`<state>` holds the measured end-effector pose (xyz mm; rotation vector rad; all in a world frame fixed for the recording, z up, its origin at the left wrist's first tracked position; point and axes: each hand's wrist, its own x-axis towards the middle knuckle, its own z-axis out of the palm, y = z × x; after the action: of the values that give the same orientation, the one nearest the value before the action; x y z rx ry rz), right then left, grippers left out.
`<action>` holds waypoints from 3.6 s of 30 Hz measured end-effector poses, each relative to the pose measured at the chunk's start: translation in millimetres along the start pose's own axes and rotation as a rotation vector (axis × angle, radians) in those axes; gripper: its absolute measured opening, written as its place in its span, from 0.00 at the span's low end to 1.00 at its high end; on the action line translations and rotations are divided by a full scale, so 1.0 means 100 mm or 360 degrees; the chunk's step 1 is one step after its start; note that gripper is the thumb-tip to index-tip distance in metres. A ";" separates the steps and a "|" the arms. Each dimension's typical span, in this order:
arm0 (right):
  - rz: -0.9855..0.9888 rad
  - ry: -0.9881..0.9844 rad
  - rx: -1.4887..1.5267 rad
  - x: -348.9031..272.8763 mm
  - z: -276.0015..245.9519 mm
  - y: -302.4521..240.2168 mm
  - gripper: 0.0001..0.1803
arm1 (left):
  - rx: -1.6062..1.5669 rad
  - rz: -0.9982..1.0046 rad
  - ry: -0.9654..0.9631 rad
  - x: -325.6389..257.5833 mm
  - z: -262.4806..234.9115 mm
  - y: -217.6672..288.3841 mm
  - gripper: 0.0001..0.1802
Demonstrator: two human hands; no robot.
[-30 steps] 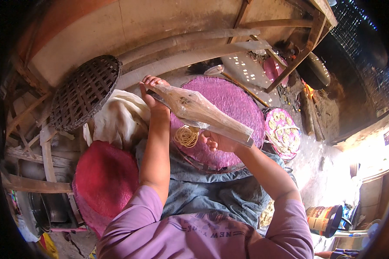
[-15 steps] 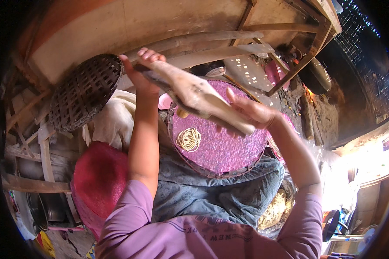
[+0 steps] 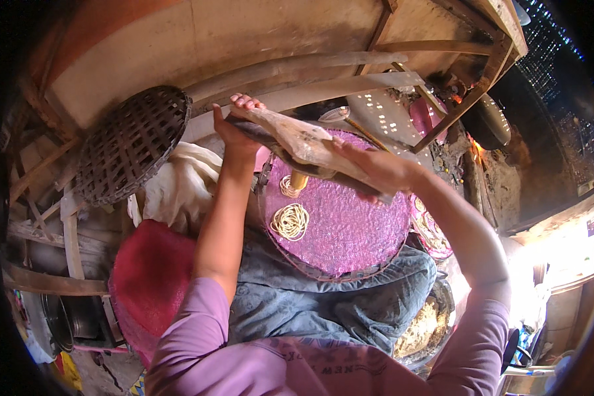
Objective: The person sits on the floor and uses a wooden tool to extrude dough into spiral shapes onto a pink mat. They repeatedly scoop dough from a bowl, press it through the tool, and arrange the formed spirals on the mat.
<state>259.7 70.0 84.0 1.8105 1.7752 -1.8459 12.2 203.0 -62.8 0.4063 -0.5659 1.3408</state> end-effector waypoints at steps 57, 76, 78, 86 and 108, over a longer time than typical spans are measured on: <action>-0.0100 0.0497 -0.0466 0.66 -0.43 0.07 0.43 | 0.0015 0.0055 0.0530 0.53 -0.49 0.01 0.41; -0.0030 0.0690 -0.0448 0.34 -0.49 0.10 0.43 | 0.0015 0.0114 0.0701 0.49 -0.30 -0.21 0.37; -0.0106 0.0640 -0.0597 0.38 -0.61 0.18 0.45 | -0.0138 0.0056 0.0543 0.49 -0.44 -0.27 0.37; -0.0665 -0.0568 0.1272 1.10 -0.52 0.68 0.46 | -0.0415 0.0016 0.0211 0.46 -0.84 -0.17 0.28; -0.0317 0.0002 0.0184 0.66 -0.96 0.31 0.39 | 0.0257 0.0063 0.0274 0.95 -0.20 -0.17 0.39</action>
<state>323.3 165.9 48.4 1.7261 1.9531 -2.0579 43.9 286.4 -21.7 0.4076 -0.3255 1.4491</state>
